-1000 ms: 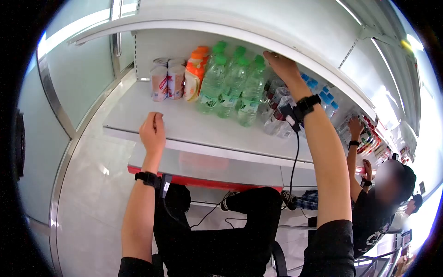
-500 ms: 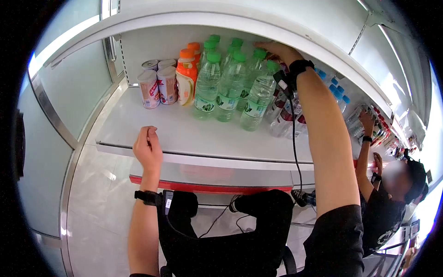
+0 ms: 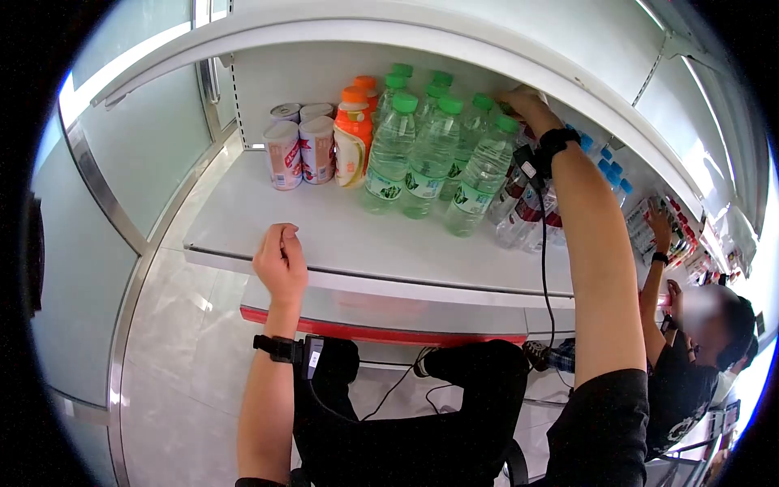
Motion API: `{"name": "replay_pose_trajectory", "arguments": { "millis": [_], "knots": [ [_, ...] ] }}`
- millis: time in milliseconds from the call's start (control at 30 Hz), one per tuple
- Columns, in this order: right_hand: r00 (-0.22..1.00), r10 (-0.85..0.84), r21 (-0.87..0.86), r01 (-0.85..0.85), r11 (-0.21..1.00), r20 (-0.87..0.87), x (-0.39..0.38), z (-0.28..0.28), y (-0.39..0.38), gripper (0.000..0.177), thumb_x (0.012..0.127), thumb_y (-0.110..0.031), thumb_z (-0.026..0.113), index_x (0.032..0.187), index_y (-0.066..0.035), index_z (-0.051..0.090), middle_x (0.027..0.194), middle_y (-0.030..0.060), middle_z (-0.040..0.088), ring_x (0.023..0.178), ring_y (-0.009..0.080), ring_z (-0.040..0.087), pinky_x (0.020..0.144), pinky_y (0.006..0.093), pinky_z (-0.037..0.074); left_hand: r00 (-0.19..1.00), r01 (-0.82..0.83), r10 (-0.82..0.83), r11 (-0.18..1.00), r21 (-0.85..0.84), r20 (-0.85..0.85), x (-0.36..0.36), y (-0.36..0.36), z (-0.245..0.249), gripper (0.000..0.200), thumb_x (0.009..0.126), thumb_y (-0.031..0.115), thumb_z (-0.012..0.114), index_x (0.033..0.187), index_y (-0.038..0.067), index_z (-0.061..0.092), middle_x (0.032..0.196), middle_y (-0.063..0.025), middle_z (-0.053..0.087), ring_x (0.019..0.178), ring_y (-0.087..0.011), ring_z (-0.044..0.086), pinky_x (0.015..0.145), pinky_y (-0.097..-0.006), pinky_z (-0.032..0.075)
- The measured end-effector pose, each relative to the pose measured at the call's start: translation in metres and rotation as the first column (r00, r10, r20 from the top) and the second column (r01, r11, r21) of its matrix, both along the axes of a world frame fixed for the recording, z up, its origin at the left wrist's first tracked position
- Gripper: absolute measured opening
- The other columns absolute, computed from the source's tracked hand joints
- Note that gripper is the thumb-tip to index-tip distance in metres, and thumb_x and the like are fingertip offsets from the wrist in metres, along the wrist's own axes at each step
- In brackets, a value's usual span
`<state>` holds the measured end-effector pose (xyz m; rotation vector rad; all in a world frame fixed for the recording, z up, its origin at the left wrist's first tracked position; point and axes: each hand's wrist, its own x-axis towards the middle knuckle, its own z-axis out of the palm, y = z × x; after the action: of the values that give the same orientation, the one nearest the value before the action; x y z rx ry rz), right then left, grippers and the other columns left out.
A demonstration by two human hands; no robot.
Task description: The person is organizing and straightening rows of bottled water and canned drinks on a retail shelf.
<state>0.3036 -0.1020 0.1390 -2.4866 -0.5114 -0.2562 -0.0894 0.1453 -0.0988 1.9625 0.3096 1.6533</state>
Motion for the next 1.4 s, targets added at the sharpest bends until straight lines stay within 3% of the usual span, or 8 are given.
{"name": "replay_pose_trajectory", "arguments": {
  "millis": [100,233,333,400,633,933,1167,1400],
  "knots": [
    [0.971,0.006,-0.176,0.037,0.984,0.238,0.013,-0.004,0.0,0.035,0.084,-0.034,0.073,0.079,0.0,0.075,0.069,0.0117,0.07,0.053,0.0192,0.063,0.051,0.0321,0.049,0.999,0.028,-0.027,0.999,-0.03,0.021,-0.001,-0.002,0.001,0.013,0.092,0.009,0.056,0.08,0.004,0.061,0.065,-0.0072,0.056,0.051,-0.0225,0.05,0.047,-0.0328,0.038],
    [0.986,0.075,-0.154,-0.052,0.987,0.151,0.011,-0.002,-0.002,0.041,0.082,-0.037,0.074,0.094,0.001,0.075,0.081,0.015,0.073,0.058,0.0212,0.065,0.052,0.0321,0.05,0.997,0.027,-0.028,1.0,0.016,0.07,0.002,0.0,0.002,0.014,0.093,0.005,0.053,0.083,0.001,0.063,0.059,-0.0067,0.049,0.047,-0.016,0.044,0.047,-0.03,0.035],
    [0.897,0.093,-0.103,-0.054,0.993,0.431,-0.052,0.005,0.005,0.059,0.084,-0.051,0.07,0.109,0.003,0.07,0.092,0.0171,0.072,0.07,0.0248,0.068,0.064,0.0357,0.053,0.999,0.016,-0.016,1.0,-0.005,0.05,0.001,-0.002,0.0,0.014,0.093,0.005,0.053,0.084,0.002,0.063,0.059,-0.007,0.05,0.047,-0.016,0.044,0.047,-0.03,0.034],
    [0.662,0.02,-0.085,0.066,0.994,0.749,-0.086,0.008,0.014,0.077,0.083,-0.068,0.061,0.116,0.002,0.067,0.094,0.0166,0.071,0.083,0.0269,0.068,0.076,0.0372,0.052,0.999,0.022,-0.022,1.0,-0.016,0.042,0.0,-0.002,0.002,0.013,0.092,0.006,0.054,0.083,0.002,0.062,0.061,-0.008,0.052,0.048,-0.0187,0.047,0.048,-0.0315,0.036],
    [0.952,0.247,-0.405,-0.155,0.901,0.184,-0.103,0.017,0.019,0.074,0.084,-0.069,0.057,0.104,0.002,0.07,0.094,0.0166,0.07,0.089,0.0293,0.067,0.081,0.0399,0.051,0.999,-0.028,0.03,0.996,0.086,-0.021,0.001,-0.001,0.003,0.015,0.092,0.009,0.056,0.079,0.004,0.059,0.065,-0.0093,0.054,0.053,-0.0262,0.051,0.051,-0.0354,0.039],
    [0.982,0.186,-0.39,-0.166,0.906,0.013,-0.112,0.029,-0.003,0.051,0.088,-0.045,0.065,0.084,0.007,0.066,0.067,0.0123,0.064,0.054,0.02,0.062,0.049,0.0314,0.048,0.998,-0.034,0.039,0.993,0.113,-0.046,0.002,0.004,0.0,0.012,0.091,0.011,0.057,0.08,0.005,0.059,0.065,-0.0091,0.056,0.054,-0.026,0.053,0.051,-0.0371,0.04],
    [0.975,0.221,-0.415,-0.2,0.888,0.002,-0.089,0.023,-0.029,0.047,0.091,-0.041,0.065,0.079,0.005,0.065,0.059,0.0063,0.06,0.047,0.0145,0.056,0.047,0.0294,0.047,0.997,-0.015,0.021,0.997,0.079,-0.07,-0.001,-0.002,0.003,0.011,0.091,0.01,0.057,0.081,0.005,0.059,0.066,-0.0092,0.057,0.053,-0.026,0.053,0.049,-0.0368,0.04],
    [0.978,0.152,-0.439,-0.075,0.895,0.144,-0.107,0.024,-0.033,0.051,0.091,-0.048,0.064,0.096,0.002,0.069,0.066,0.0082,0.064,0.055,0.0164,0.06,0.054,0.0322,0.05,0.999,-0.023,0.028,0.994,0.105,-0.044,0.001,0.0,0.005,0.014,0.089,0.009,0.058,0.076,0.007,0.055,0.061,-0.0065,0.051,0.053,-0.0266,0.052,0.048,-0.0386,0.04]
  ]
}}
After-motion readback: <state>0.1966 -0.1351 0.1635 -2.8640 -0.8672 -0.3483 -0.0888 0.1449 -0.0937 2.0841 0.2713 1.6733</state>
